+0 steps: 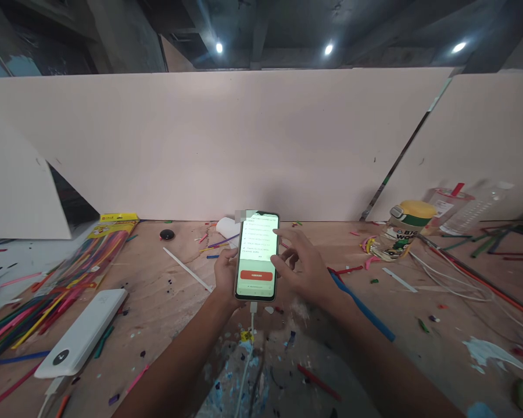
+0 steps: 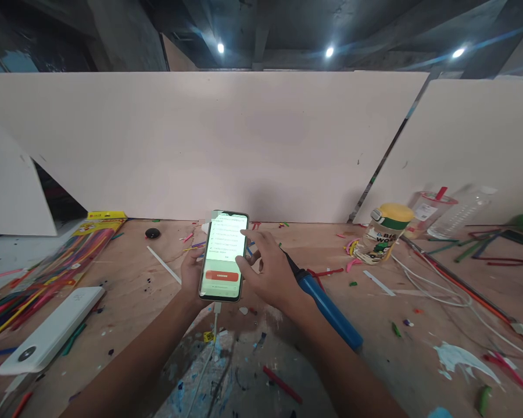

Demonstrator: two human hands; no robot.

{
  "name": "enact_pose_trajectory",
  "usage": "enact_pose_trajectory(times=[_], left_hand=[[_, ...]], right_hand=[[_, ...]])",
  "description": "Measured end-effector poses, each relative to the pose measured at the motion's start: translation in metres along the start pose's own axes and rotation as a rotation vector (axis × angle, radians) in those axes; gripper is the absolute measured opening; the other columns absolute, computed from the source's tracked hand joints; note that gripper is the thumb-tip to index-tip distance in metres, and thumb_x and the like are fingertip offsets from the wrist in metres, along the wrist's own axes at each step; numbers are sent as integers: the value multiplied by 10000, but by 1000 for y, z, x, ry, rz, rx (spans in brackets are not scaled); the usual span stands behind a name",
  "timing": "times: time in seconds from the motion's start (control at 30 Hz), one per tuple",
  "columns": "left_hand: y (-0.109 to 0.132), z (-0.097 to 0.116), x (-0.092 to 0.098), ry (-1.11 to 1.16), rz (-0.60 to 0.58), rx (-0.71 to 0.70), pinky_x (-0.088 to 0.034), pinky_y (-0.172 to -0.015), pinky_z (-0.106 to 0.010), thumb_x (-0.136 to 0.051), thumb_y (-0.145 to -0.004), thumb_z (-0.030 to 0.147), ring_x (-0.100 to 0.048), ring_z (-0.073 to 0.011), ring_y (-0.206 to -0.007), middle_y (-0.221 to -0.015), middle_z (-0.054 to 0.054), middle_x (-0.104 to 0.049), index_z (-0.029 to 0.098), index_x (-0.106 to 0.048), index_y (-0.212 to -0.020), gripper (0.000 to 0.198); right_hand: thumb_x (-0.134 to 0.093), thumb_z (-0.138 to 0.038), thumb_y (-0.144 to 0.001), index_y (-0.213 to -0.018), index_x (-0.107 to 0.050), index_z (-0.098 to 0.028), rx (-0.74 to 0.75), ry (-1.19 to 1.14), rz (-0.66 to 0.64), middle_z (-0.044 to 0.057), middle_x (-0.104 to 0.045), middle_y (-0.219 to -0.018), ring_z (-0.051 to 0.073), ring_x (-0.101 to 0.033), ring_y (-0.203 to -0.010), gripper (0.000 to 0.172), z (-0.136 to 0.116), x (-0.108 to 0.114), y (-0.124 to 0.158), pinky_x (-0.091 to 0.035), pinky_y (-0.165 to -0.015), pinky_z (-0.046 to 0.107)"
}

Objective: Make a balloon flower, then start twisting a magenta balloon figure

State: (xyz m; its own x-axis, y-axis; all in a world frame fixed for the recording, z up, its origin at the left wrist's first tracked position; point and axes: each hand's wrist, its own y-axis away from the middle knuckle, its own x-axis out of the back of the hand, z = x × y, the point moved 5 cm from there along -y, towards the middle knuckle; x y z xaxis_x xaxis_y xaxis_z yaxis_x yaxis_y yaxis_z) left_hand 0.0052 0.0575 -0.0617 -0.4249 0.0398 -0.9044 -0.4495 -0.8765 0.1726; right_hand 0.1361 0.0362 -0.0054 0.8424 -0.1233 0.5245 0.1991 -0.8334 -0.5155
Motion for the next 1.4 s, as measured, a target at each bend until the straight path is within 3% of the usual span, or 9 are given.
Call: enact_pose_trajectory(times=[0.27,0.57,0.77,0.87,1.03,1.23,1.4], left_hand=[[1,0,-1,-11,35,-19,-462,-842,-449,-471,-716,326,-656,-359,-926,-1012,-150,-708,60,-590,-1191,558],[-3,2,1,-72,-121,-21,-461,-848,-446,-511,-701,345,-654,-358,-936,-1012,-148,-709,61,-618,-1145,537],[-2,4,1,-80,-106,-33,-461,-855,-459,-514,-691,355,-665,-353,-894,-907,-150,-725,64,-673,-990,447],[-2,3,0,-82,-107,-21,-463,-847,-475,-510,-685,361,-669,-358,-872,-877,-148,-726,71,-679,-962,435],[-4,2,7,-76,-29,-12,-462,-854,-468,-510,-686,349,-658,-363,-918,-893,-147,-724,78,-674,-938,406],[-4,1,8,-105,-70,-14,-466,-838,-442,-501,-697,363,-662,-352,-903,-912,-159,-719,49,-659,-1000,464],[-3,0,5,-102,-83,-19,-471,-829,-443,-490,-703,357,-670,-339,-868,-923,-150,-721,57,-651,-1036,476]], right_hand=[[-545,-265,-856,-1181,-522,-275,19,5,-37,67,-497,-1233,98,-593,-700,326,1,-2,0,-507,-591,266],[-560,-245,-839,-1132,-555,-265,41,-14,-8,57,-505,-1210,88,-589,-681,294,-2,0,1,-500,-577,257],[-559,-234,-828,-1052,-578,-250,64,-21,9,62,-511,-1213,82,-587,-645,226,-4,2,0,-481,-552,256],[-558,-228,-817,-1023,-524,-244,55,-73,58,53,-550,-1160,83,-575,-617,209,-3,3,0,-457,-535,253],[-607,-264,-776,-987,-415,-243,-94,-55,68,23,-628,-964,109,-565,-604,286,5,0,2,-445,-538,255],[-601,-263,-772,-963,-409,-244,-127,-29,81,-42,-578,-676,123,-547,-577,272,5,-2,3,-425,-532,244],[-592,-263,-774,-984,-402,-252,-115,-48,60,-34,-578,-720,123,-540,-590,283,5,-1,2,-412,-518,238]])
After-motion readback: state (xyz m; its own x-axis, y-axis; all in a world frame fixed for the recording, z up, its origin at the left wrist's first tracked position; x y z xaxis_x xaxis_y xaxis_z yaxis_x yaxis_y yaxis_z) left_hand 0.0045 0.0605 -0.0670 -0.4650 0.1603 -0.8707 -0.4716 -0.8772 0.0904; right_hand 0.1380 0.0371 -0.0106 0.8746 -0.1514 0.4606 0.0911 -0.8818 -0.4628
